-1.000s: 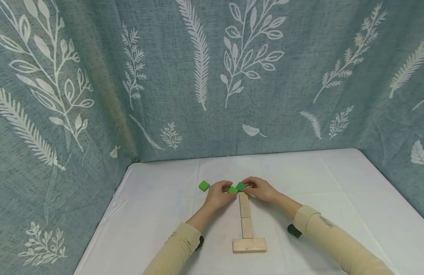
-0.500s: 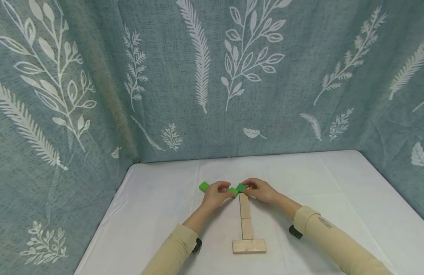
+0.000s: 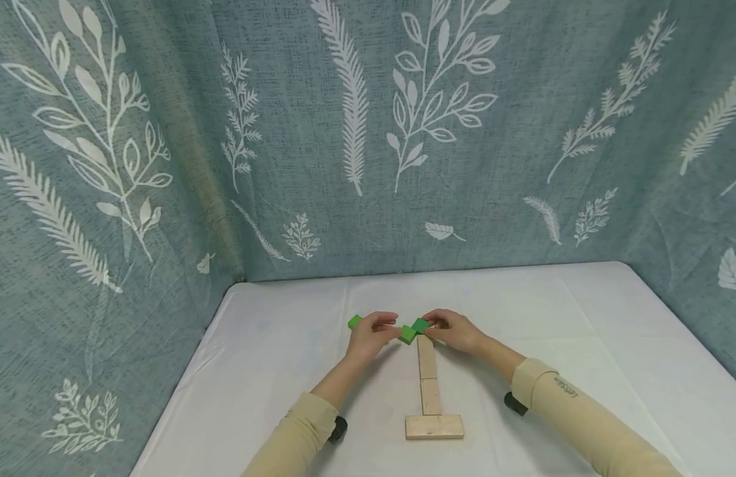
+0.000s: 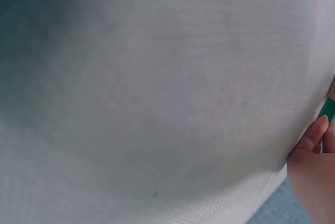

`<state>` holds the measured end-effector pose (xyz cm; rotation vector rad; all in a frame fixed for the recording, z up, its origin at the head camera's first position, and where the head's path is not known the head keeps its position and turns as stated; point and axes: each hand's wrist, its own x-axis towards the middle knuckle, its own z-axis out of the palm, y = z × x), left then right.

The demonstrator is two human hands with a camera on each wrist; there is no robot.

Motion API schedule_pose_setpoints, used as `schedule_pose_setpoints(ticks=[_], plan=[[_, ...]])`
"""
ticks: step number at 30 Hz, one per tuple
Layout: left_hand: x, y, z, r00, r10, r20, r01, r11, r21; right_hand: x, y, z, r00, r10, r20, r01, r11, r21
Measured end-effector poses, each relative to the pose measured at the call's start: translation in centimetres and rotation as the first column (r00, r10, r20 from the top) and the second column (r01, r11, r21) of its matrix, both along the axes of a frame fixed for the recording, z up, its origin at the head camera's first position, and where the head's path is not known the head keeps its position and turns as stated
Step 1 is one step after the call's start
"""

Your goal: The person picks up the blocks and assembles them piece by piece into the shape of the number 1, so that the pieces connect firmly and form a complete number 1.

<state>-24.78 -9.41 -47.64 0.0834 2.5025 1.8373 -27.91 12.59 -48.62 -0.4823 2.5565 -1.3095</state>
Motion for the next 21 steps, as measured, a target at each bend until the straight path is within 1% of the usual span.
schedule_pose_setpoints(ticks=[4, 8, 12, 16, 21], plan=[[0.1, -0.5, 0.1, 0.999, 0.032, 0.017, -0.033, 0.999, 0.041, -0.1, 0.0, 0.0, 1.000, 0.007, -0.004, -0.007, 1.000, -0.003], [0.0, -1.3, 0.2, 0.998, 0.067, 0.002, -0.067, 0.996, 0.057, 0.0, 0.0, -0.1, 1.000, 0.011, -0.007, -0.011, 1.000, -0.007], [-0.2, -2.2, 0.3, 0.996, 0.090, -0.018, -0.089, 0.994, 0.062, 0.0, 0.1, -0.1, 1.000, 0.006, -0.006, -0.006, 1.000, -0.013], [-0.3, -3.1, 0.5, 0.994, 0.113, 0.004, -0.113, 0.991, 0.067, -0.1, 0.1, -0.1, 1.000, 0.003, -0.002, -0.003, 1.000, -0.013], [-0.5, -4.1, 0.5, 0.991, 0.133, 0.014, -0.134, 0.989, 0.056, -0.1, 0.1, -0.2, 1.000, 0.006, 0.002, -0.006, 1.000, -0.019]])
